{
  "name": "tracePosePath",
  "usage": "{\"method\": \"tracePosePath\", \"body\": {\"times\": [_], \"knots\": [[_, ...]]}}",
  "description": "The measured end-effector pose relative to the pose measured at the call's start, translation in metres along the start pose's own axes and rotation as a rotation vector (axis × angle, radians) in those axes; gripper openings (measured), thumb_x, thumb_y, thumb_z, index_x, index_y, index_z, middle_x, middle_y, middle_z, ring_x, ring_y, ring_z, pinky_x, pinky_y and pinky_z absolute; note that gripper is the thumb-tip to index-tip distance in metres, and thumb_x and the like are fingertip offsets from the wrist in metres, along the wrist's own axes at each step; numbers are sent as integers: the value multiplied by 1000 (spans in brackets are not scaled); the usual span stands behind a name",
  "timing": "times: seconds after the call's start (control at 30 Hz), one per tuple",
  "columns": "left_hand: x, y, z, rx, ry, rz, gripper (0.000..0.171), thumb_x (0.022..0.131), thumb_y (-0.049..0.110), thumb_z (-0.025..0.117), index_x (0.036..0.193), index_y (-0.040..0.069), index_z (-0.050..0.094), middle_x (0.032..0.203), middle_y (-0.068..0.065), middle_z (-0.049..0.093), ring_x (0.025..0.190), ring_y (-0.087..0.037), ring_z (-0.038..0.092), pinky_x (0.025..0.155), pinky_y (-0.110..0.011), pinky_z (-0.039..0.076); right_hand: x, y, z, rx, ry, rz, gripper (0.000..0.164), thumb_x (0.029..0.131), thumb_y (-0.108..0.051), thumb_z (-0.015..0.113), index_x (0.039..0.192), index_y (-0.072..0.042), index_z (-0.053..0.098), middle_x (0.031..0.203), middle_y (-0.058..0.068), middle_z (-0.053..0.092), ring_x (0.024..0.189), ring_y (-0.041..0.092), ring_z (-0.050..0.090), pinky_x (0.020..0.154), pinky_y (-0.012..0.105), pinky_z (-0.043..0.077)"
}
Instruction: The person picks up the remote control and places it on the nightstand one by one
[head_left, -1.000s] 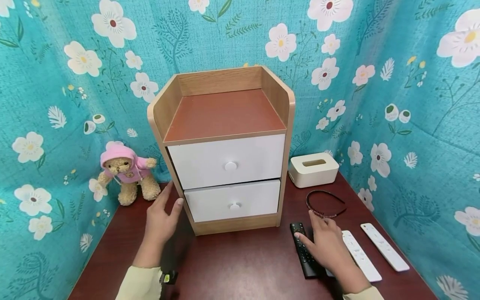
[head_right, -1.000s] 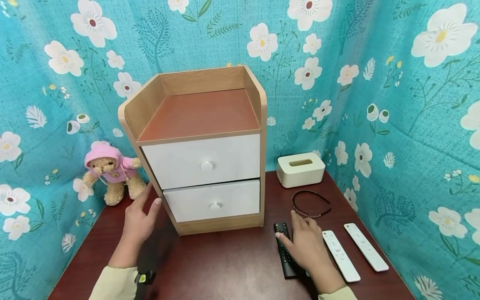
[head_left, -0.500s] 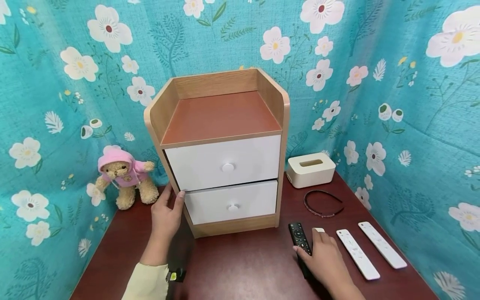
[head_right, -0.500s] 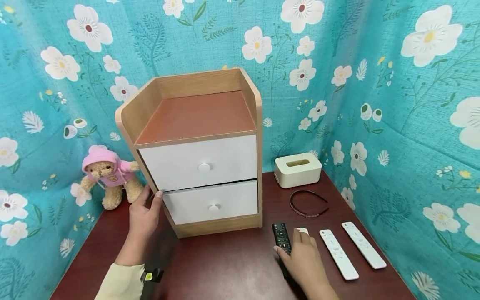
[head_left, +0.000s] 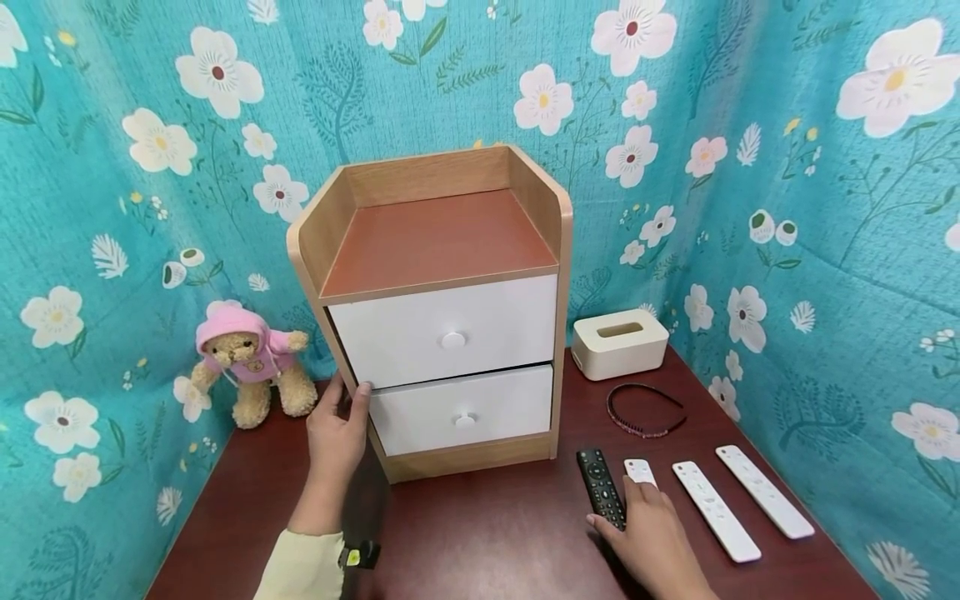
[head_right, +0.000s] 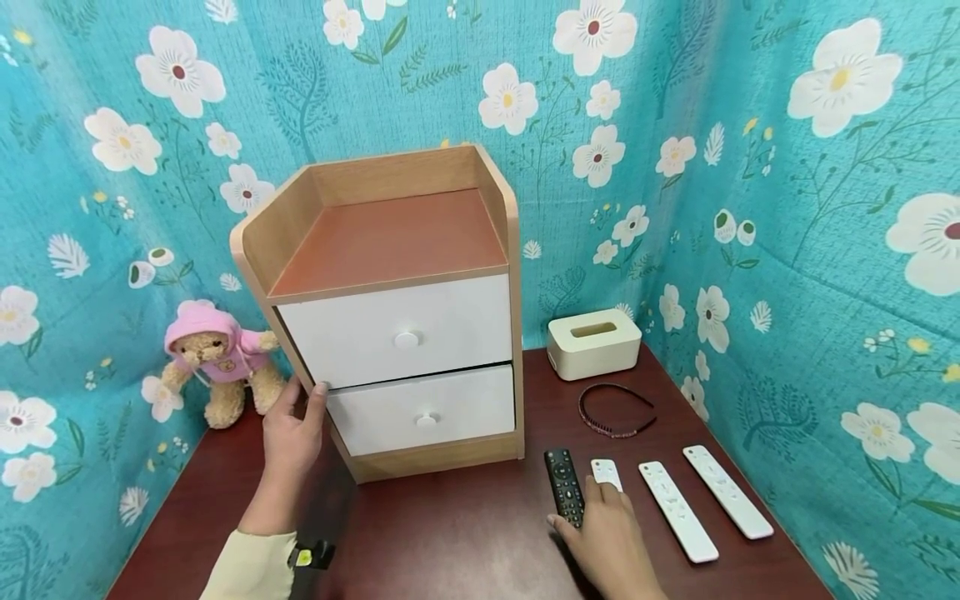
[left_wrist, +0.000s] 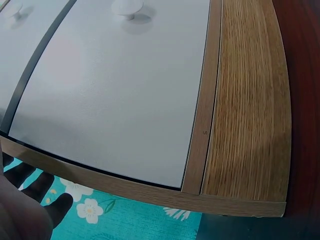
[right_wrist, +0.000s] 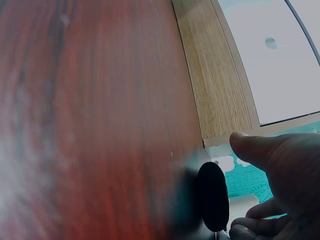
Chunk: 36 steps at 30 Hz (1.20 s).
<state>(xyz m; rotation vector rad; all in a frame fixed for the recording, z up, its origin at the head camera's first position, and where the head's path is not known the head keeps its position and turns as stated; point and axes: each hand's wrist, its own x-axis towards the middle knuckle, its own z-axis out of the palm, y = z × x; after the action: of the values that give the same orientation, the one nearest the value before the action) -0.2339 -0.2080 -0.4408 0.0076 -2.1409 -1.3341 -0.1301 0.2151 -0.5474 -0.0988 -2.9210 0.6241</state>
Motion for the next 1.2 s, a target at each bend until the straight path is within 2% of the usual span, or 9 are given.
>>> {"method": "tracePosePath", "body": {"times": [0.2, 0.43, 0.57, 0.7, 0.93, 1.0, 1.2], "knots": [[0, 2, 0, -17, -6, -16, 50, 109, 32, 69, 155, 14, 63, 144, -16, 72, 124, -28, 70, 87, -2, 45, -5, -2, 1, 1, 6, -12, 89, 86, -44, 91, 138, 20, 59, 129, 38, 65, 122, 56, 64, 105, 66, 51], [0, 2, 2, -35, 10, -2, 47, 108, 29, 70, 153, 15, 66, 138, -17, 75, 109, 7, 64, 86, -3, 48, -10, -3, 3, -4, 52, -51, 80, 80, -39, 96, 131, 15, 67, 108, 26, 71, 100, 44, 71, 90, 61, 57], [0, 2, 3, -41, 12, 4, 47, 108, 29, 70, 153, 14, 66, 137, -18, 75, 106, 16, 60, 85, -3, 48, -10, -5, 5, -38, 41, -56, 77, 80, -40, 96, 128, 13, 68, 101, 21, 71, 95, 40, 71, 89, 59, 57], [-1, 2, 4, -29, 17, 2, 49, 108, 29, 70, 154, 13, 64, 139, -17, 74, 109, 12, 61, 86, -2, 47, -11, -7, 5, -54, 23, -29, 72, 79, -41, 96, 121, 11, 70, 95, 18, 69, 89, 39, 71, 84, 60, 57], [-3, 5, 3, -24, 23, 8, 49, 108, 27, 71, 154, 13, 64, 142, -16, 73, 121, -24, 70, 87, -2, 47, -12, -9, 5, -75, -2, -8, 56, 78, -42, 96, 98, 6, 73, 83, 14, 65, 77, 39, 70, 73, 60, 57], [-3, 5, 4, -32, 28, 13, 47, 108, 25, 71, 154, 13, 65, 140, -17, 74, 119, -22, 71, 86, -3, 47, -11, -9, 5, -79, -7, -2, 52, 78, -41, 96, 93, 4, 73, 80, 13, 64, 75, 39, 70, 73, 59, 58], [-2, 5, 5, -96, 35, -2, 45, 107, 22, 72, 151, 13, 67, 135, -18, 76, 105, 7, 64, 84, -5, 49, -10, -7, 5, -72, 15, 17, 38, 78, -35, 92, 79, -4, 70, 73, 11, 63, 68, 39, 69, 63, 58, 55]]}}
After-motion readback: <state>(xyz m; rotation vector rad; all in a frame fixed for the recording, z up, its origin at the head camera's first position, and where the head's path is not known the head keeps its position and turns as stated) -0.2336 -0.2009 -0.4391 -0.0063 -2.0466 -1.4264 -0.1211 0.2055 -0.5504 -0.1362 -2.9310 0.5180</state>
